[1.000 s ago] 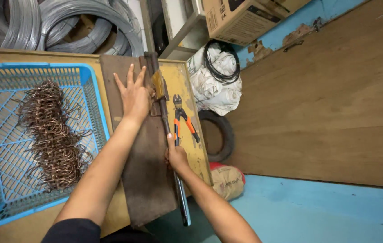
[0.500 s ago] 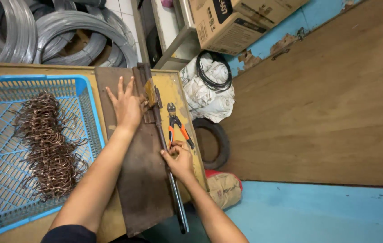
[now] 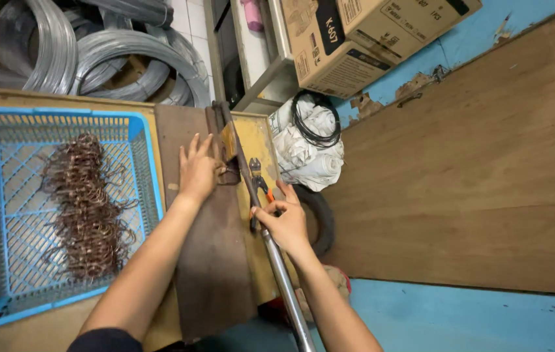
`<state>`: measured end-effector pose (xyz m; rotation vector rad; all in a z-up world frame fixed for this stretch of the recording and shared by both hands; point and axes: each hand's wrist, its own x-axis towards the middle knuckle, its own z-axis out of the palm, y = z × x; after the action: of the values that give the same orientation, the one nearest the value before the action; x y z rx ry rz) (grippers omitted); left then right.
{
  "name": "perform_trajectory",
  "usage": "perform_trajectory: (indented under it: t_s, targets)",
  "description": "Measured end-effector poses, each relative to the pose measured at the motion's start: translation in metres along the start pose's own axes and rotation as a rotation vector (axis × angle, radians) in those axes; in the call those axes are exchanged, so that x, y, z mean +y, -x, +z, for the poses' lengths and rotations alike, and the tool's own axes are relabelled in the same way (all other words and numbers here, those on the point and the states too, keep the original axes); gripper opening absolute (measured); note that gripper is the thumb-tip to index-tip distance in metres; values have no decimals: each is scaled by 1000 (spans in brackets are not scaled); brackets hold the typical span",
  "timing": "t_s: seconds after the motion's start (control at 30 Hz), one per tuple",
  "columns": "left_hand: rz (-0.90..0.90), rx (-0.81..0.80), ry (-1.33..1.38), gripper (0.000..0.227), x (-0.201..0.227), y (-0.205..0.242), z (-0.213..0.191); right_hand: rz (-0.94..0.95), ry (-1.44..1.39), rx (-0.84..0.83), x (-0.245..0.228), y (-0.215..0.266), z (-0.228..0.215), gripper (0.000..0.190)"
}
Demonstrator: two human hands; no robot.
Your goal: Cutting metal wire into small pieces using a bolt cutter and sorting them into baskets.
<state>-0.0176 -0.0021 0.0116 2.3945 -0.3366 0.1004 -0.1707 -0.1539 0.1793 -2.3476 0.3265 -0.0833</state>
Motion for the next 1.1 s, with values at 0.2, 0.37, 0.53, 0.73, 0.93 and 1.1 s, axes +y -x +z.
perform_trajectory:
  t_s: [0.2, 0.37, 0.53, 0.73, 0.93, 1.1]
  targets:
    - [41, -67, -74, 14, 10, 23, -24, 18, 103, 1, 22, -9, -1, 21]
    - [87, 27, 88, 15, 14, 70, -92, -13, 184, -27, 54, -7, 12, 21]
    - [79, 146, 273, 12, -12, 104, -130, -22, 217, -55, 75, 7, 44, 22]
    - [43, 300, 354, 10, -37, 142, -166, -16, 212, 36, 149, -6, 80, 29]
    - [-63, 338, 333, 11, -71, 177, -193, -74, 421, 71, 62, 21, 81, 38]
    - [-121, 400, 293, 7, -120, 171, -209, -496, 113, 198, -23, 31, 126, 28]
